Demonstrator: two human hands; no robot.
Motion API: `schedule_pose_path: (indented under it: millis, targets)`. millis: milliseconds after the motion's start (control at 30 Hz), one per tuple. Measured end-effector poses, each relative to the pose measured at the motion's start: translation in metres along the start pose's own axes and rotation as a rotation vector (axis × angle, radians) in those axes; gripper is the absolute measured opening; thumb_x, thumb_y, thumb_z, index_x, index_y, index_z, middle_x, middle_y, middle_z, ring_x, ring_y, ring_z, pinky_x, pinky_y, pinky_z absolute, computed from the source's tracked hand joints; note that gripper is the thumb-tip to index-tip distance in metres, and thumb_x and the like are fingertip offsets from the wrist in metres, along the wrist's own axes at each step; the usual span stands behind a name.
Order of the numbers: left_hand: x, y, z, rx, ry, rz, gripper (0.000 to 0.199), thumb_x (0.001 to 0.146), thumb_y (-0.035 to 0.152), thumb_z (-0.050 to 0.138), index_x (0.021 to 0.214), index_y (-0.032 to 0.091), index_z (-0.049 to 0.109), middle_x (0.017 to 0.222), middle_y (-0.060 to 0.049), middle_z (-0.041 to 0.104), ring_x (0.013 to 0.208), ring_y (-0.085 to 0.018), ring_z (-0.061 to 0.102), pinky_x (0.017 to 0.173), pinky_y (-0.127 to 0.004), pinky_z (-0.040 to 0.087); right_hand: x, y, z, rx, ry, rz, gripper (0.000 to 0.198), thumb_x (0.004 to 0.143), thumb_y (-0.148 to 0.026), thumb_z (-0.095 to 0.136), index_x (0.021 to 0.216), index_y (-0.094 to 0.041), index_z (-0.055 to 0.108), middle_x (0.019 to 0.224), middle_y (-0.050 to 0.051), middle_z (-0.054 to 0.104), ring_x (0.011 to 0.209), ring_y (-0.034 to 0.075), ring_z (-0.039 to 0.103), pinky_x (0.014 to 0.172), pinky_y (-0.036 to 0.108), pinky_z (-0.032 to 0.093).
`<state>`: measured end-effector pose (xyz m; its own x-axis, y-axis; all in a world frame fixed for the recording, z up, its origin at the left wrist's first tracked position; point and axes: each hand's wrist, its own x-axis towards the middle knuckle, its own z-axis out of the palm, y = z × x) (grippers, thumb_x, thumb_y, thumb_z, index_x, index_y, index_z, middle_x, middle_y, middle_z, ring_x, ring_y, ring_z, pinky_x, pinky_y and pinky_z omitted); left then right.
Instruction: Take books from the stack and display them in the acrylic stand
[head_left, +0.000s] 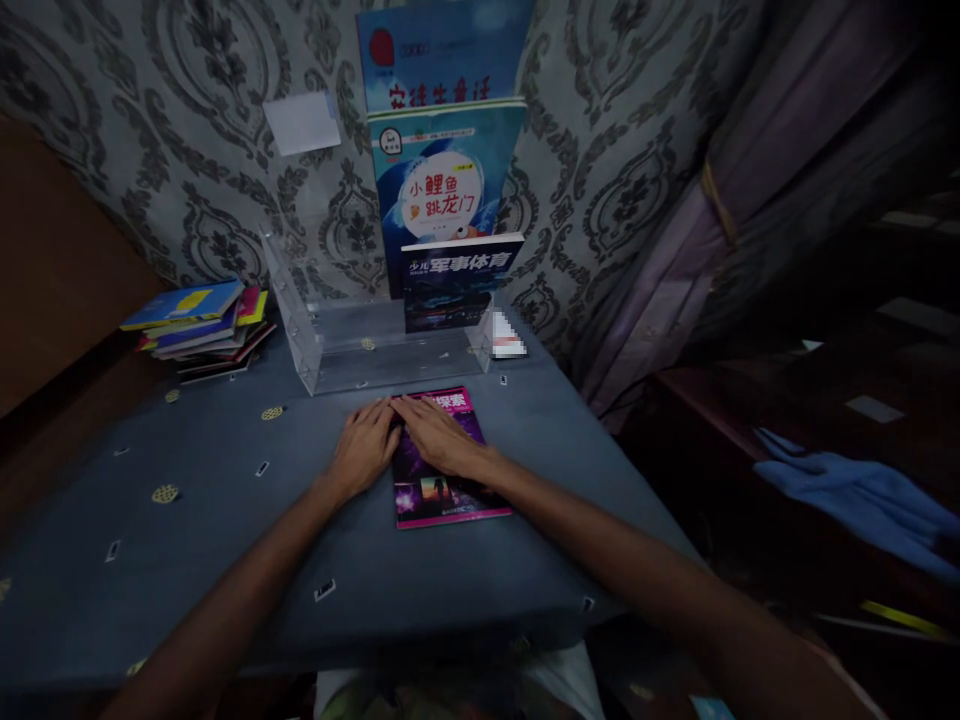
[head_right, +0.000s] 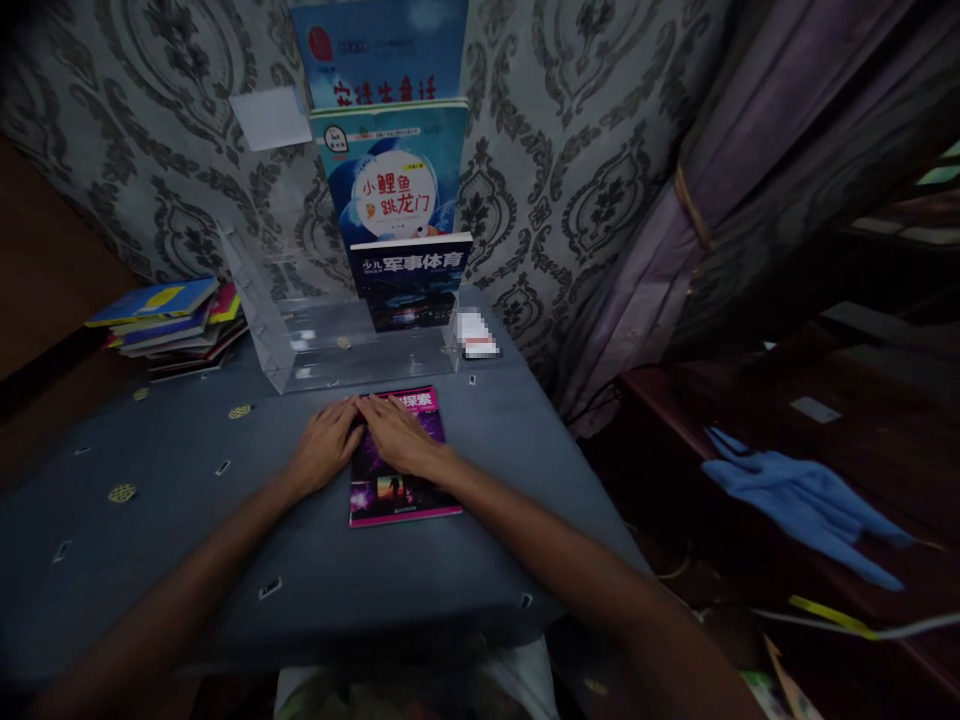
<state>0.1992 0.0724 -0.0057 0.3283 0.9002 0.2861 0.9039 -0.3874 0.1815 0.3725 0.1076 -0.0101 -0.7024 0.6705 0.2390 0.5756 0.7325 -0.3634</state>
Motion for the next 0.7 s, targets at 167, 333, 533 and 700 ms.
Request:
schedule_pose_path:
  millis: [167, 333, 533, 700]
  targets:
    - [0.000, 0.000, 0.002, 0.047, -0.031, -0.026, 0.036, 0.100, 0.025, 0.044, 0.132, 0.015, 0.057, 0.146, -0.014, 0.056, 0.138, -0.031, 0.048, 0.111, -0.050, 0.041, -0.009, 0.006, -0.005, -0.020, 0.015, 0.050, 0.048, 0.101, -0.023, 0.042, 0.145, -0.004, 0.047, 0.151, 0.022, 0.050, 0.147, 0.028, 0.040, 0.123, 0.048, 0.030]
    - [0.000, -0.001, 0.002, 0.041, -0.038, -0.017, 0.037, 0.101, 0.028, 0.042, 0.133, 0.016, 0.056, 0.147, -0.014, 0.055, 0.137, -0.031, 0.048, 0.110, -0.051, 0.042, -0.030, 0.027, -0.015, -0.026, 0.054, 0.118, 0.048, 0.102, -0.030, 0.044, 0.145, -0.008, 0.050, 0.150, 0.021, 0.051, 0.146, 0.029, 0.041, 0.122, 0.051, 0.032]
    - [0.000, -0.005, 0.004, 0.020, -0.009, -0.002, 0.037, 0.100, 0.029, 0.044, 0.132, 0.016, 0.057, 0.146, -0.014, 0.056, 0.136, -0.032, 0.049, 0.110, -0.052, 0.043, -0.054, 0.060, -0.027, 0.057, 0.160, 0.184, 0.044, 0.100, -0.025, 0.041, 0.142, -0.018, 0.054, 0.146, 0.014, 0.058, 0.141, 0.029, 0.048, 0.120, 0.057, 0.033]
    - [0.000, -0.013, 0.007, -0.047, -0.001, 0.024, 0.040, 0.101, 0.032, 0.043, 0.135, 0.017, 0.055, 0.149, -0.013, 0.054, 0.140, -0.028, 0.046, 0.113, -0.049, 0.041, -0.055, 0.076, -0.030, 0.260, 0.240, 0.236, 0.042, 0.098, -0.025, 0.043, 0.136, -0.020, 0.060, 0.134, 0.010, 0.068, 0.124, 0.026, 0.063, 0.109, 0.050, 0.047]
